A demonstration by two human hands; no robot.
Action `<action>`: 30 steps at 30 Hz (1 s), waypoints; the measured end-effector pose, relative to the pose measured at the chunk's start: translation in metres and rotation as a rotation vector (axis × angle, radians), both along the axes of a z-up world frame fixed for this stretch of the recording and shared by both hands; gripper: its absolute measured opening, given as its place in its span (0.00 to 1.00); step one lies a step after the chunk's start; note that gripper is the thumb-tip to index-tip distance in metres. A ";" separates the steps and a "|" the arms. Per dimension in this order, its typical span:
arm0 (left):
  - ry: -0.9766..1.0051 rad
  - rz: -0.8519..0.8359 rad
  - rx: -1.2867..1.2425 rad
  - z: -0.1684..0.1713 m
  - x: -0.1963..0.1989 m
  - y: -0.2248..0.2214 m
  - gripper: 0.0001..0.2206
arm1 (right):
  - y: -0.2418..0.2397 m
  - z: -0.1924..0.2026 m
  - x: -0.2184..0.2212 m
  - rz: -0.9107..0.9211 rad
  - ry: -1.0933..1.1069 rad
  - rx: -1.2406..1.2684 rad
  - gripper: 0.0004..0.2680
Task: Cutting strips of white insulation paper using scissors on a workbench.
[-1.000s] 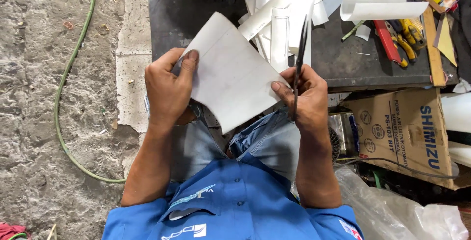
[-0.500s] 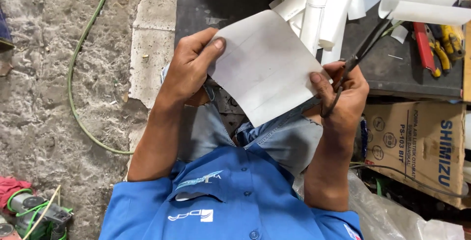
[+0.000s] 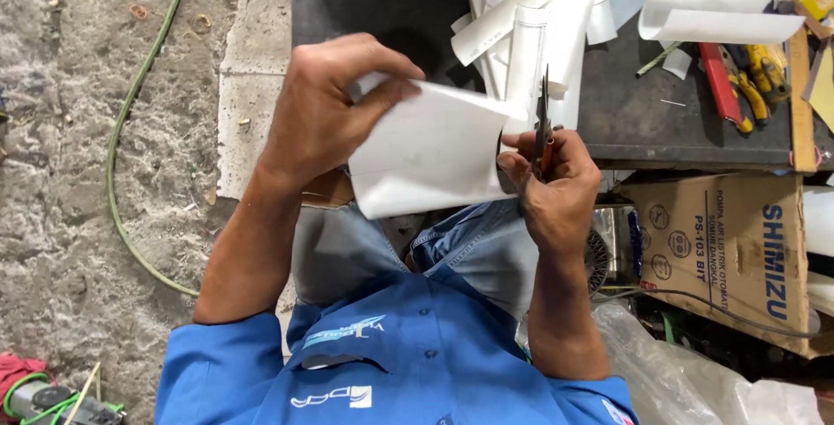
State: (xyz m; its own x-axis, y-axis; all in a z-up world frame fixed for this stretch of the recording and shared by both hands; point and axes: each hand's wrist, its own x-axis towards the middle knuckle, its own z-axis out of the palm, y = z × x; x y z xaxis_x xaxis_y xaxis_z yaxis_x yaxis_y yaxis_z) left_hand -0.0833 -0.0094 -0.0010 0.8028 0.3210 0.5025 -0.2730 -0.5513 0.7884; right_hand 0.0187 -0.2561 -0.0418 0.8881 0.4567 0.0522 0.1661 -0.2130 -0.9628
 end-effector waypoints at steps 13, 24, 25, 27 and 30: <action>-0.023 -0.024 0.375 -0.012 0.024 -0.020 0.34 | 0.005 -0.008 -0.001 -0.180 -0.454 0.216 0.09; 0.200 0.391 0.612 -0.035 0.009 -0.031 0.67 | 0.011 -0.025 -0.009 -0.205 -0.538 0.386 0.08; 0.183 0.442 0.668 -0.033 0.008 -0.030 0.52 | 0.012 -0.021 -0.011 -0.214 -0.535 0.375 0.08; 0.163 0.492 0.725 -0.029 0.007 -0.033 0.41 | 0.016 -0.016 -0.015 -0.225 -0.533 0.366 0.09; 0.249 0.473 0.622 -0.017 0.007 -0.038 0.38 | 0.020 -0.014 -0.019 -0.192 -0.556 0.419 0.09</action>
